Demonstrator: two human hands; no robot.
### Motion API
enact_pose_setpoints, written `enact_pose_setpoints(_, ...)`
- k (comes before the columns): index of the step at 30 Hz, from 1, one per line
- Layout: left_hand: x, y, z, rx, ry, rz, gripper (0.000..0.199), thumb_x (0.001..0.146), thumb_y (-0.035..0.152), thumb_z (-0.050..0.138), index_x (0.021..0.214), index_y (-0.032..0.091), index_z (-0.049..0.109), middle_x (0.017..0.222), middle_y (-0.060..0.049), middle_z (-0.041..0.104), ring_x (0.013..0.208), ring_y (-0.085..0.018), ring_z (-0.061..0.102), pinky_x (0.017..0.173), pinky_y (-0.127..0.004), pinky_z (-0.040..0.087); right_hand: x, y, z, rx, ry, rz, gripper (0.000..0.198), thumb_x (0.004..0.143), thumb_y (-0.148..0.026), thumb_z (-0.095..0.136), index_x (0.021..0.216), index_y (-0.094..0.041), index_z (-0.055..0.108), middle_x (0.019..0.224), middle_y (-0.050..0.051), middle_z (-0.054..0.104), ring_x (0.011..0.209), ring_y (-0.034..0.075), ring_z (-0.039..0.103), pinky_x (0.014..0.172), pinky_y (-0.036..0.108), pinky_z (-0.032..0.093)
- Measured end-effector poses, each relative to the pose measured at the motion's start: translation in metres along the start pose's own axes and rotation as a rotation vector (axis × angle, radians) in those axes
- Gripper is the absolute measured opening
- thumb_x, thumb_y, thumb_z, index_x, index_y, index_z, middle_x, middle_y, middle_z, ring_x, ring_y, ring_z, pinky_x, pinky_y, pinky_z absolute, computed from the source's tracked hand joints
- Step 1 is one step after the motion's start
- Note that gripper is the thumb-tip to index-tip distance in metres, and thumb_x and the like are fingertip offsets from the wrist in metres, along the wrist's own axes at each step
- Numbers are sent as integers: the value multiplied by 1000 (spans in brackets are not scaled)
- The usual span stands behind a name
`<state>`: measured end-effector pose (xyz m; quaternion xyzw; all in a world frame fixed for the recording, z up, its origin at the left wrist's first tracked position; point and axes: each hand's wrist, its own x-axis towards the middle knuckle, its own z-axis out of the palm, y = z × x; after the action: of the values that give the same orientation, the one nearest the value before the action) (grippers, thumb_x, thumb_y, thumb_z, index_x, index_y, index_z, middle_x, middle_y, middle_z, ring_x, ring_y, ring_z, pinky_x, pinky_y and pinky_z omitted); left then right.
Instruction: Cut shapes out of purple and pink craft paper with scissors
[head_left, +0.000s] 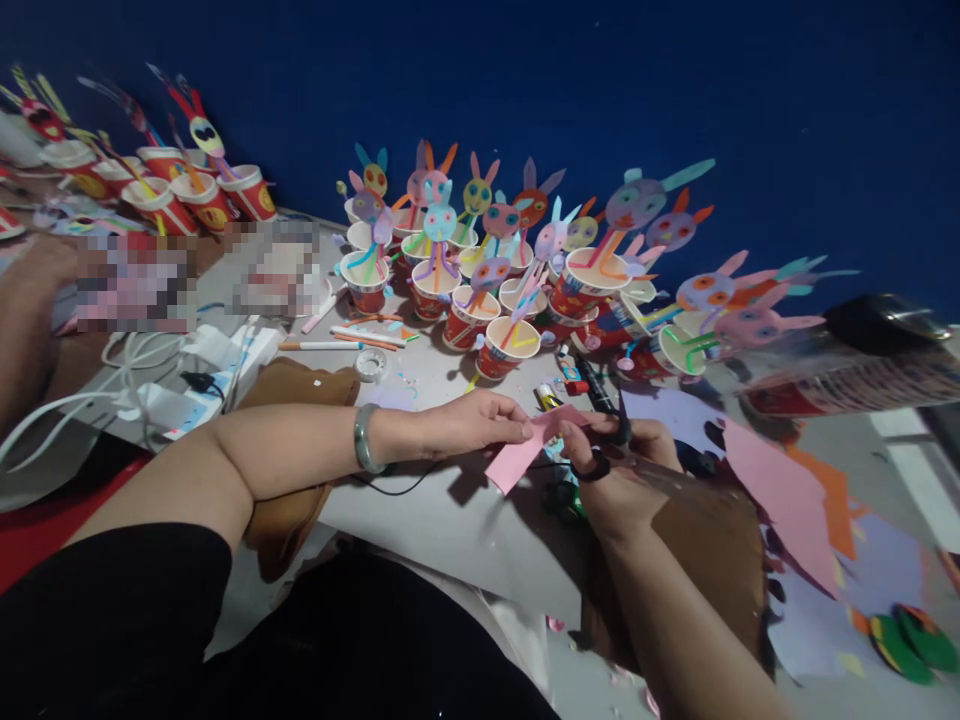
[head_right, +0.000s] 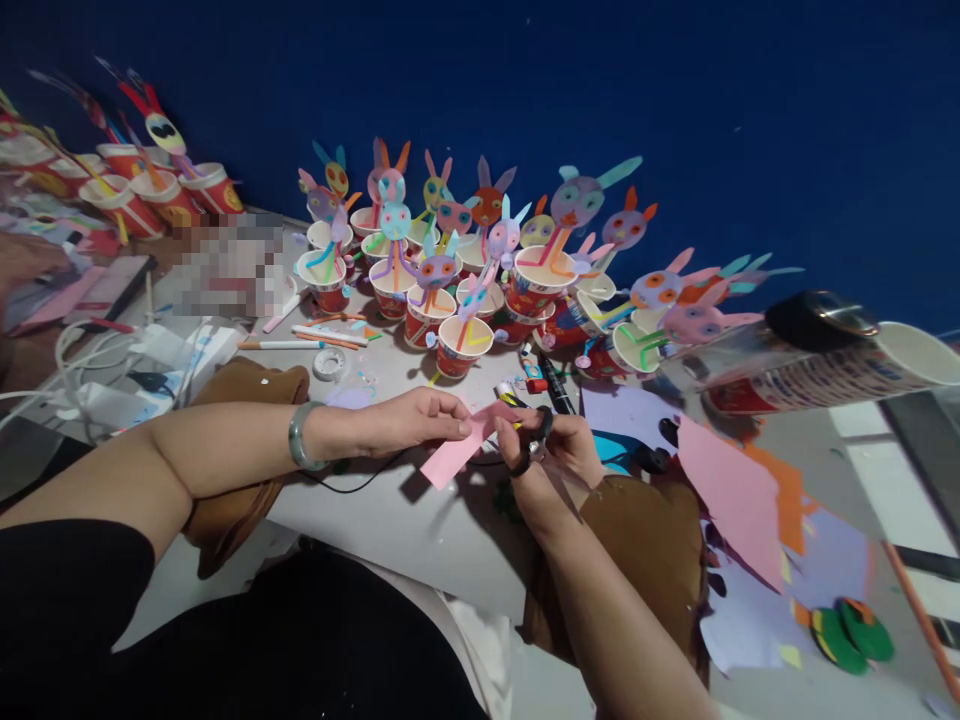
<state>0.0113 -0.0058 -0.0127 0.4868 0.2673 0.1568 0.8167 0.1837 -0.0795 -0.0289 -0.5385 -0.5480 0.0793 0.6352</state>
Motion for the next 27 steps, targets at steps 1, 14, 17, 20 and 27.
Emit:
enact_pose_setpoints(1,0,0,0,30,2,9,22,82,31,69,78,11,62,63,2,59,53,-5,49,51,-18,35,0,-1,0,5,-12,16,28,72,-24,84,80,-23,57,79,3,76,69,22,75,63,38,63)
enact_pose_setpoints(14,3,-2,-2,52,16,-24,22,83,31,66,77,10,63,65,0,59,53,-5,48,49,-16,34,-6,15,-5,69,-150,-208,30,72,-13,80,92,-24,60,86,3,78,73,24,77,62,37,63)
enact_pose_setpoints(17,5,-2,-1,-11,64,-42,18,85,26,62,77,10,62,64,0,60,53,-4,51,50,-15,37,-6,16,-9,25,-249,-297,36,70,-8,79,97,-24,63,93,5,79,77,26,77,63,37,63)
enact_pose_setpoints(20,6,-2,0,-61,100,-34,16,87,22,59,75,10,61,61,1,58,49,-4,50,49,-14,37,-2,9,-10,-99,-335,-412,31,71,-10,79,95,-24,66,89,4,80,72,24,77,59,34,62)
enact_pose_setpoints(27,6,-1,-2,-129,92,-66,19,87,28,60,85,10,65,69,-3,66,60,-8,62,59,-17,47,1,8,-5,-212,-339,-633,18,80,-10,73,93,-22,68,82,5,79,63,20,74,54,30,56)
